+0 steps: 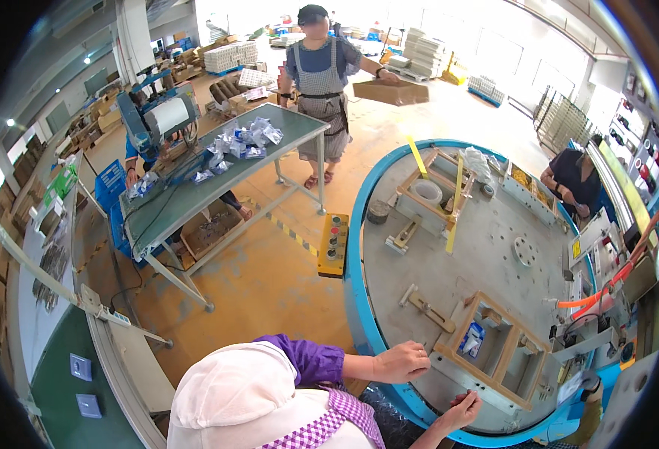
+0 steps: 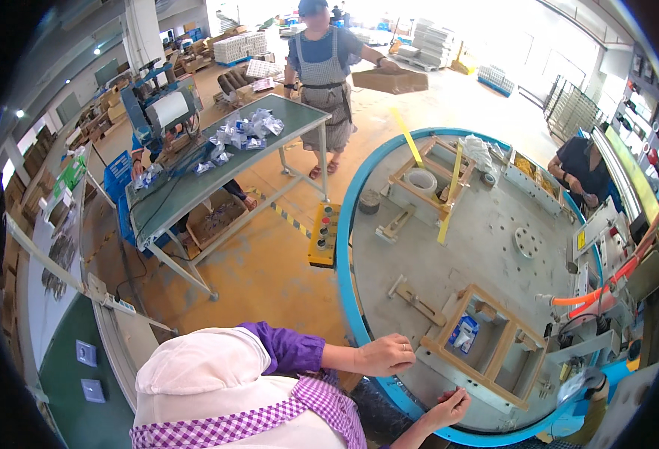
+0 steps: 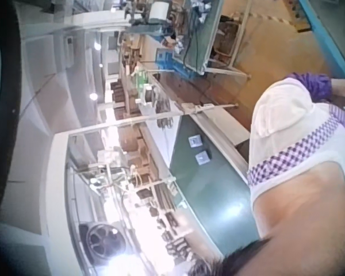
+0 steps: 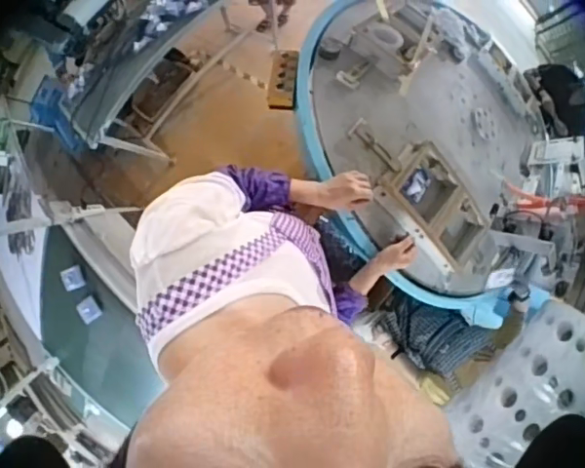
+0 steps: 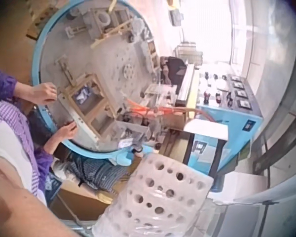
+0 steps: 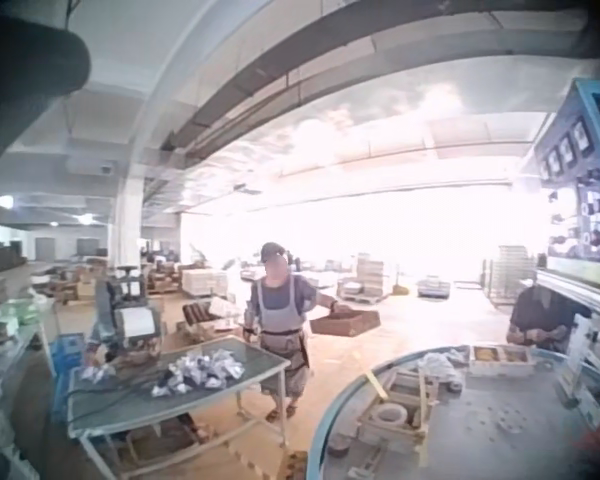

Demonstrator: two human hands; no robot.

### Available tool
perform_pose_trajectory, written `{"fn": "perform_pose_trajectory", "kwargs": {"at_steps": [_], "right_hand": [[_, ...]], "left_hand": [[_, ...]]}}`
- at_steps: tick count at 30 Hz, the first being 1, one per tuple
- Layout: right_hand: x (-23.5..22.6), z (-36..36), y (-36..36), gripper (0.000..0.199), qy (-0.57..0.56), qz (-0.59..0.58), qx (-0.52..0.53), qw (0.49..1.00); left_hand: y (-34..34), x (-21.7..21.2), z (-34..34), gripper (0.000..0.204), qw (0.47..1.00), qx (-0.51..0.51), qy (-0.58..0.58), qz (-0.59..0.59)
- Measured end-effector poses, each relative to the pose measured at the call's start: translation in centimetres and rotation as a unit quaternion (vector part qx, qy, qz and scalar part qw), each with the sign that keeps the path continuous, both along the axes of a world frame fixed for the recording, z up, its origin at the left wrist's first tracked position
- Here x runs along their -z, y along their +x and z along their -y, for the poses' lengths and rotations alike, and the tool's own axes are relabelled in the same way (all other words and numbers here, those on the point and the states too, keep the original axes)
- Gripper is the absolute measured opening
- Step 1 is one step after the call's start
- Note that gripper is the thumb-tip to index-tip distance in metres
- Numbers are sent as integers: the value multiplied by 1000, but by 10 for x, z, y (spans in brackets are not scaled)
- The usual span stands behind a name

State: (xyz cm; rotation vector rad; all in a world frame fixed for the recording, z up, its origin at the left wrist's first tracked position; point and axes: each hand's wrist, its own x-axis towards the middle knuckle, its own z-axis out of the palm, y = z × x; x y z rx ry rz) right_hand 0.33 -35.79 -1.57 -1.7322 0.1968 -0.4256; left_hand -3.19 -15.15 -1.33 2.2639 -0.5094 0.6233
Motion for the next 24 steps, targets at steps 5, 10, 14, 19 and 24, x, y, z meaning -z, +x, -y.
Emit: {"fn": "perform_pose_trajectory", "kwargs": {"at_steps": [5,10,14,19,24], "right_hand": [[10,9,3,22,4,-1,8,1000],[12,7,7,23,6,7,-2,1000],[6,2,4,23,11,15,-1,1000],[6,-2,4,21,21,19,4,1000],[8,18,-3,16,-31,-39,58,997]], "left_hand": [[4,4,4,9,1000,15,-12,-9],[6,-1,-1,9,1000,22,-14,-6],[5,-4,-3,9,999,32,-14,-13],[4,-5,-7,8,1000,20,-10,-17],[14,-2,8,8,997,63,2,-38]]}}
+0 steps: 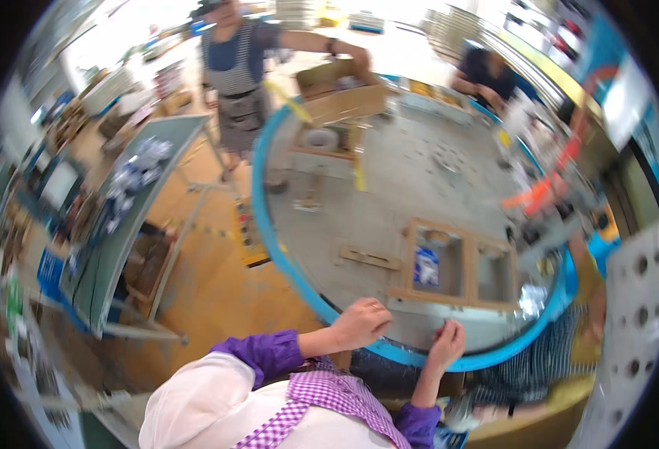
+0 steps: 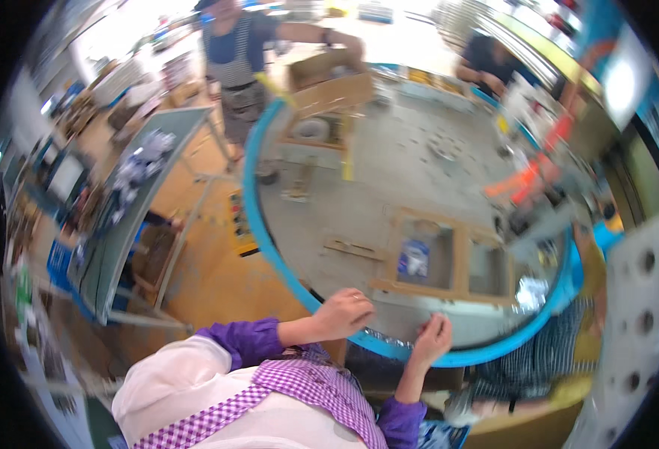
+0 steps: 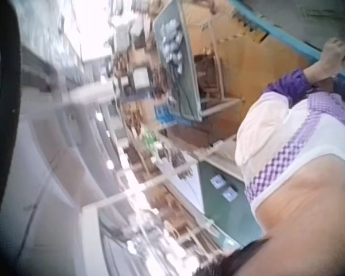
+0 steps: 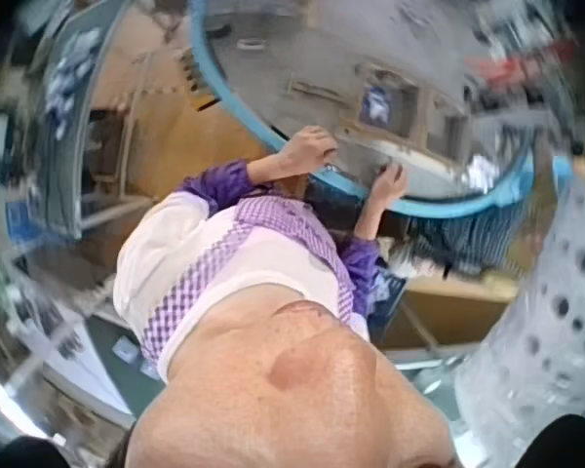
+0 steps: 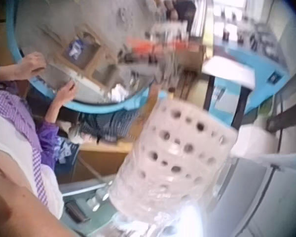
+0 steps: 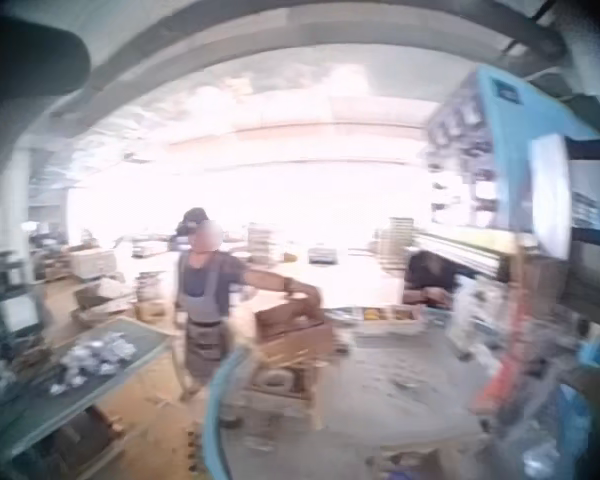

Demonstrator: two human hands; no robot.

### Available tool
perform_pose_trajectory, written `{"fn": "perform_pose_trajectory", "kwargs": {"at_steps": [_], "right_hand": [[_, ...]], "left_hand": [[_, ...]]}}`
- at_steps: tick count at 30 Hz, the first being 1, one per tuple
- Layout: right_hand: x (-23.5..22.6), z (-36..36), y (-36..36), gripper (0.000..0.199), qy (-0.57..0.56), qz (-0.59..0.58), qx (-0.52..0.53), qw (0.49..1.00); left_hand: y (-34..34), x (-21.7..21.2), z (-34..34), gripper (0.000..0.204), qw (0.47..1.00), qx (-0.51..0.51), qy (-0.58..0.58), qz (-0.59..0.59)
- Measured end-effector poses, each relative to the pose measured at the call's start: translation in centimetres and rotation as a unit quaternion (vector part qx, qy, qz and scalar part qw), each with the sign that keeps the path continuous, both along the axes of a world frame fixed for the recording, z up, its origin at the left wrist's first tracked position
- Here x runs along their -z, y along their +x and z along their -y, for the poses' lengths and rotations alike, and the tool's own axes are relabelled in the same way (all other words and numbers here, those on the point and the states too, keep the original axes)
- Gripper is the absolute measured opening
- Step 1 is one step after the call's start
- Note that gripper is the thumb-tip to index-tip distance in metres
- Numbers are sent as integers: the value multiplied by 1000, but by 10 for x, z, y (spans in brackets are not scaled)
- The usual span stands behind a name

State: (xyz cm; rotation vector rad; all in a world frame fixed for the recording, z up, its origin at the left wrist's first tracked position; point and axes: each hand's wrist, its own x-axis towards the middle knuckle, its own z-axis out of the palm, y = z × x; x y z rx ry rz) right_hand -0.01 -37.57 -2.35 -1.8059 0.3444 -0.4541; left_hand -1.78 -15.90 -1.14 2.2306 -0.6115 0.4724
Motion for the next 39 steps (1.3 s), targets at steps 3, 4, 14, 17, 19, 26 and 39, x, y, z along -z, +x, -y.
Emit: {"fn": "perform_pose_trajectory", "kwargs": {"at_steps": [3,4,14,17,19,26,39], "right_hand": [[-1,-18,4,13,19,25,-38,999],[3,-15,7,14,28,6,-55,998],[-28,179,112,20,76,45,223,971],[-14,235,144,19,113,-81,235,962],[-12,236,160,18,148,-118,228,955],[-10,256,159,16,10,-51,271,961],[-120,27,0,14,-274,107,75,953]], "left_hand": [[-5,-3,-8,8,1000,-12,13,-4],[-7,-7,-8,8,1000,-22,-2,4],[-1,-15,3,8,999,-26,11,18],[-1,-15,5,7,999,-29,15,26],[-3,-14,0,7,998,-48,21,25],[-2,-14,4,8,998,-39,26,38],[13,-79,101,77,984,122,-93,-89]]}}
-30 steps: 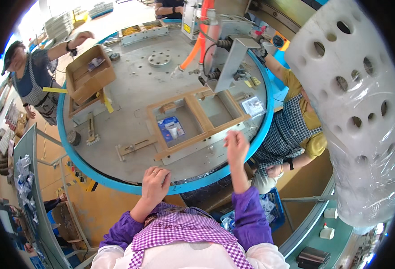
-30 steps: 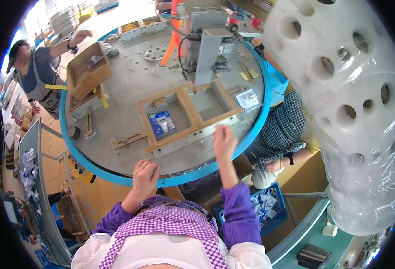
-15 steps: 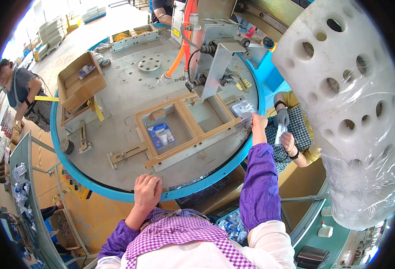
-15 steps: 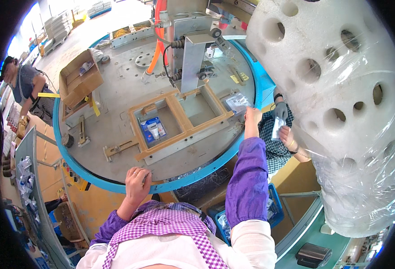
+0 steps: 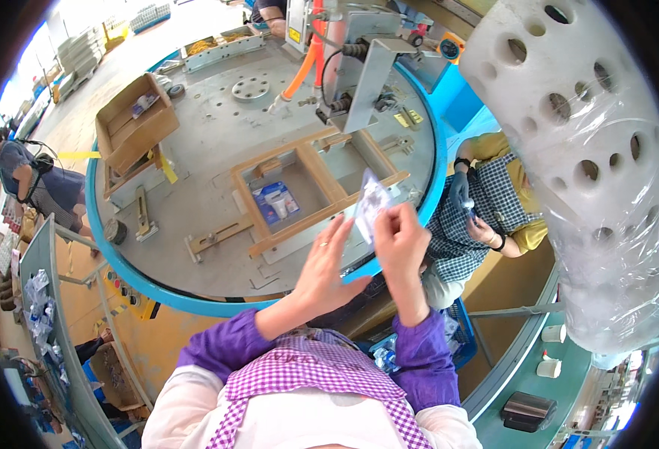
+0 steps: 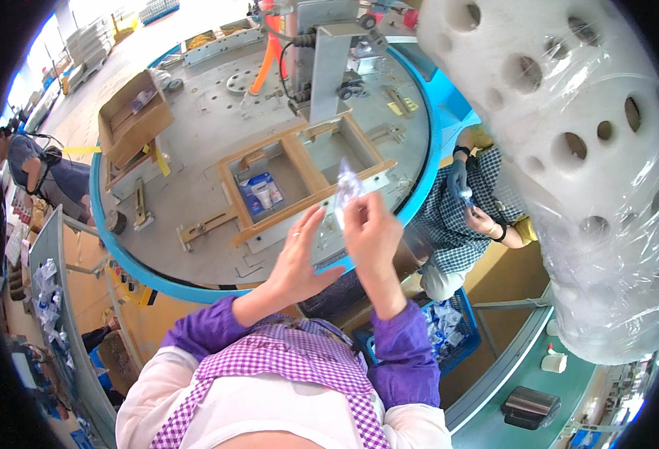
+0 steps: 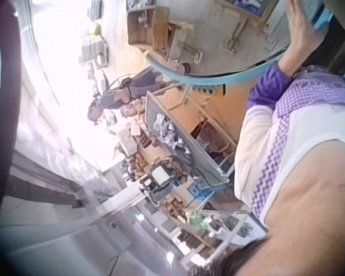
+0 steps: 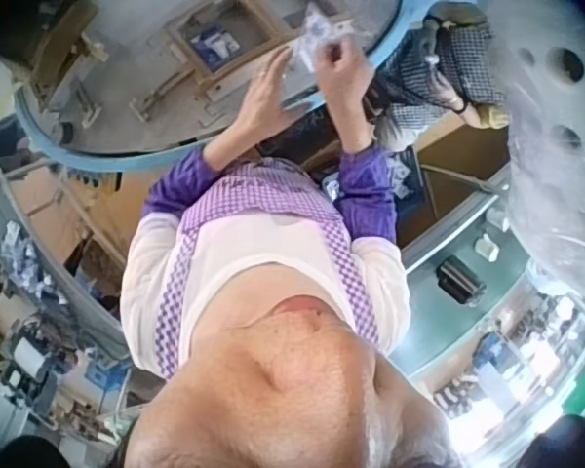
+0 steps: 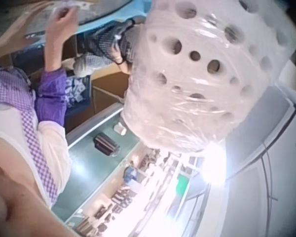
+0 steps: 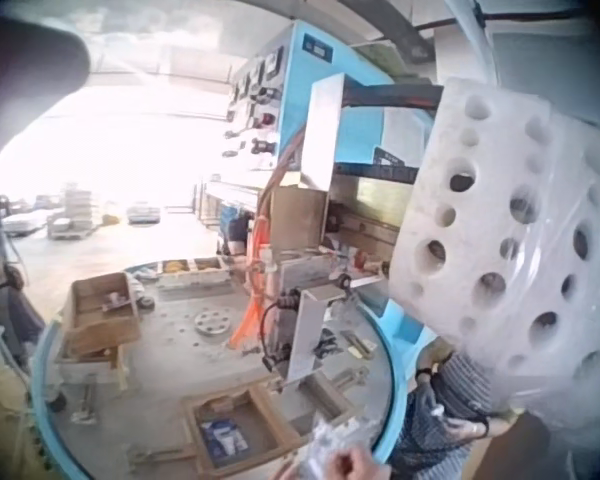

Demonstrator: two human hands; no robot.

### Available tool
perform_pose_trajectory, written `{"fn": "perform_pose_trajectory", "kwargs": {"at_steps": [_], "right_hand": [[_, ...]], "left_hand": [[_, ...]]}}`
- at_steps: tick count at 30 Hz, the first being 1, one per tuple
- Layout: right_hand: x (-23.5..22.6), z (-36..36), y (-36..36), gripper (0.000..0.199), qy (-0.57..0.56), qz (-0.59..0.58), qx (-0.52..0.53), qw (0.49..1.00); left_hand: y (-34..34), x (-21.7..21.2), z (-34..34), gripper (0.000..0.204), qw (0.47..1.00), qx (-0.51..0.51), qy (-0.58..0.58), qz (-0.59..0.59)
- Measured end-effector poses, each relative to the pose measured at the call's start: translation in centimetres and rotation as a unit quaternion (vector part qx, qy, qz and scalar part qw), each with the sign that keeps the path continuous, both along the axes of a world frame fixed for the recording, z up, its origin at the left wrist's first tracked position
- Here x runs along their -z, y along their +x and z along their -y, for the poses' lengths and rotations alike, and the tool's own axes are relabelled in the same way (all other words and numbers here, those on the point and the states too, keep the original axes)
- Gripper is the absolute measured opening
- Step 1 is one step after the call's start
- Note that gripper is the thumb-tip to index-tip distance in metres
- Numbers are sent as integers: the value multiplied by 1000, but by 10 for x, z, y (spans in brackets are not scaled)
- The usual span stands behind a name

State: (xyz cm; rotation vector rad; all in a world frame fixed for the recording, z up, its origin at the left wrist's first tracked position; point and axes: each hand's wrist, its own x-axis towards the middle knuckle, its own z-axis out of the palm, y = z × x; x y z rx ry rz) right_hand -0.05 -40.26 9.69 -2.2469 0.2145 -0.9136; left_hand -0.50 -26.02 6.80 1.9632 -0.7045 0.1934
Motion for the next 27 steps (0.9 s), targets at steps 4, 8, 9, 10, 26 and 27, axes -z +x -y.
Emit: {"fn": "perform_pose_trajectory", "kwargs": {"at_steps": [4,8,9,10,26,27], "right_hand": [[11,-47,-21,14,-31,17,-3,999],[9,-59,-28,14,-73,0,-53,996],[4,-60,-30,13,-84,0,-92,992],[0,-57,-34,13,-82,-2,-94,992],[15,14,-48,16,477,-173,-190,840],[15,13,-48,15,487,-181,-201,831]], "left_hand": [[0,13,15,71,992,18,-106,-61],[1,30,9,54,941,65,-250,-220],[4,44,5,46,907,100,-328,-245],[5,42,1,46,907,98,-327,-247],[6,2,-34,39,733,154,-411,-519],[7,3,-35,39,734,153,-410,-519]]}}
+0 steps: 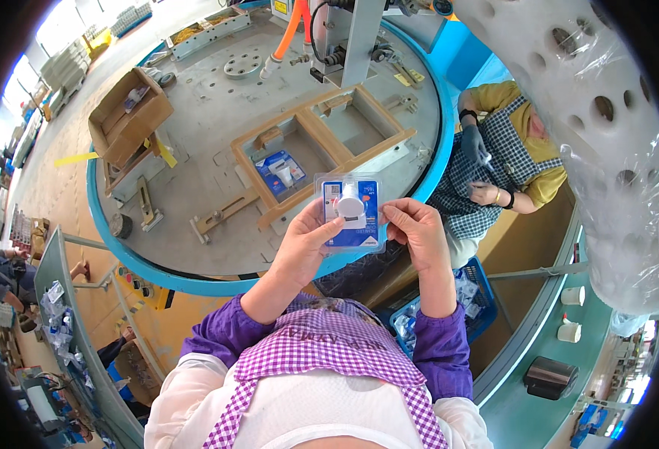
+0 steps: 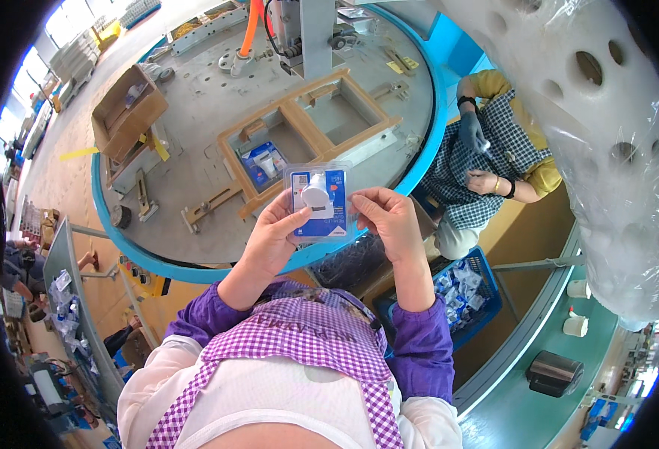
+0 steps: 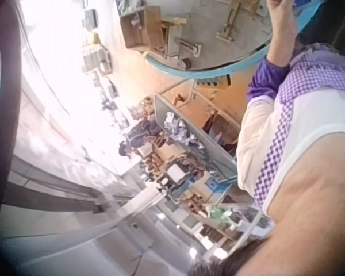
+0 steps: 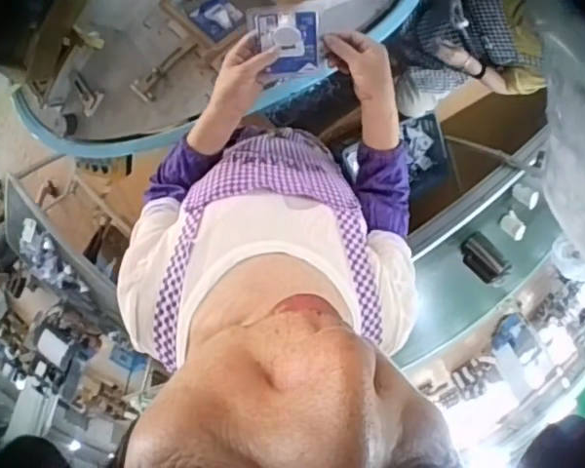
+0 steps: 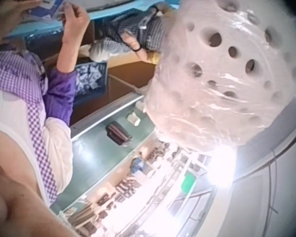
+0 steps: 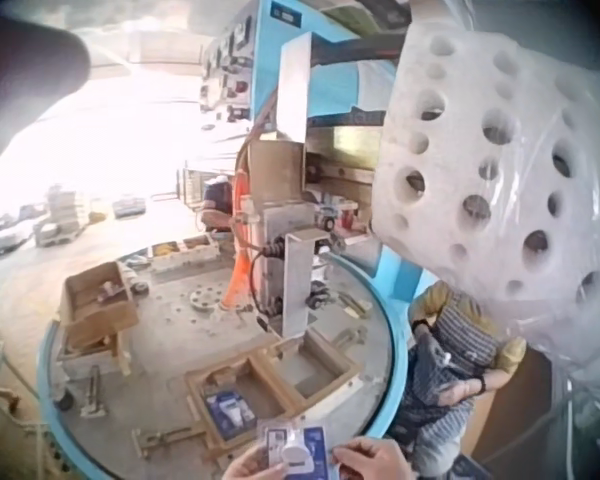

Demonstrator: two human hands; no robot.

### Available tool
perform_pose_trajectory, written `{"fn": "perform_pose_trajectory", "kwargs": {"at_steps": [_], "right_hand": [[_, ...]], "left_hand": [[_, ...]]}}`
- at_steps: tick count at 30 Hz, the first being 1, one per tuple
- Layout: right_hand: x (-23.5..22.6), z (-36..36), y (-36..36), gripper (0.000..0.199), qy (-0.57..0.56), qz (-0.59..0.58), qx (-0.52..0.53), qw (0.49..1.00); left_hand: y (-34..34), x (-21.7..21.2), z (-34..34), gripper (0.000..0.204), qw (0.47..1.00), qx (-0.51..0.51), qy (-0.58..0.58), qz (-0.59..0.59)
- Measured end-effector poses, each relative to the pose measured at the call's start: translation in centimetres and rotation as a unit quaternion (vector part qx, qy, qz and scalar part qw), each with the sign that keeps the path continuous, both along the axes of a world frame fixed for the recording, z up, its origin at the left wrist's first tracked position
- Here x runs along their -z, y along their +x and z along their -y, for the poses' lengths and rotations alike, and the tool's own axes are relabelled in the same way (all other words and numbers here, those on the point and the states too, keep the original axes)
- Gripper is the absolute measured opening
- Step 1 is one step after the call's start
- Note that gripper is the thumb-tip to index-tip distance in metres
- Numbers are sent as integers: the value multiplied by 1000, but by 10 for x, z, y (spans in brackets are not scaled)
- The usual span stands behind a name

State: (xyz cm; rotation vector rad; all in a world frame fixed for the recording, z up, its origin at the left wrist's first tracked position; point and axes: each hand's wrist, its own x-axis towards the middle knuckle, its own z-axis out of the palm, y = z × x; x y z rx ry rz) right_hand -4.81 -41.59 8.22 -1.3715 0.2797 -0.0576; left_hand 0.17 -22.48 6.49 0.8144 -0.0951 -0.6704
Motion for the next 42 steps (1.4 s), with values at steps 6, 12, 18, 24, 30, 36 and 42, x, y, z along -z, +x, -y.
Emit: {"fn": "perform_pose_trajectory", "kwargs": {"at_steps": [6,12,18,24,30,36,42], "right_hand": [[-11,-1,-7,9,-16,0,-39,999],[-1,-16,-11,7,-101,18,-49,994],[0,-30,-17,8,-235,32,-19,971],[-13,-48,-19,7,-332,81,44,939],[-18,-47,-22,11,-283,93,37,954],[-8,-51,-22,8,-281,80,31,956],[13,-34,-13,8,-51,6,45,998]], "left_hand": [[8,-1,-9,40,981,102,-122,-108],[5,7,-15,46,979,148,-57,-126],[-2,5,-16,37,988,82,-56,-117],[-3,14,-28,37,991,92,-73,-58],[7,2,-21,40,991,111,-72,-12],[11,2,-28,46,988,150,-44,12],[-3,-11,-20,60,950,237,-183,89]]}}
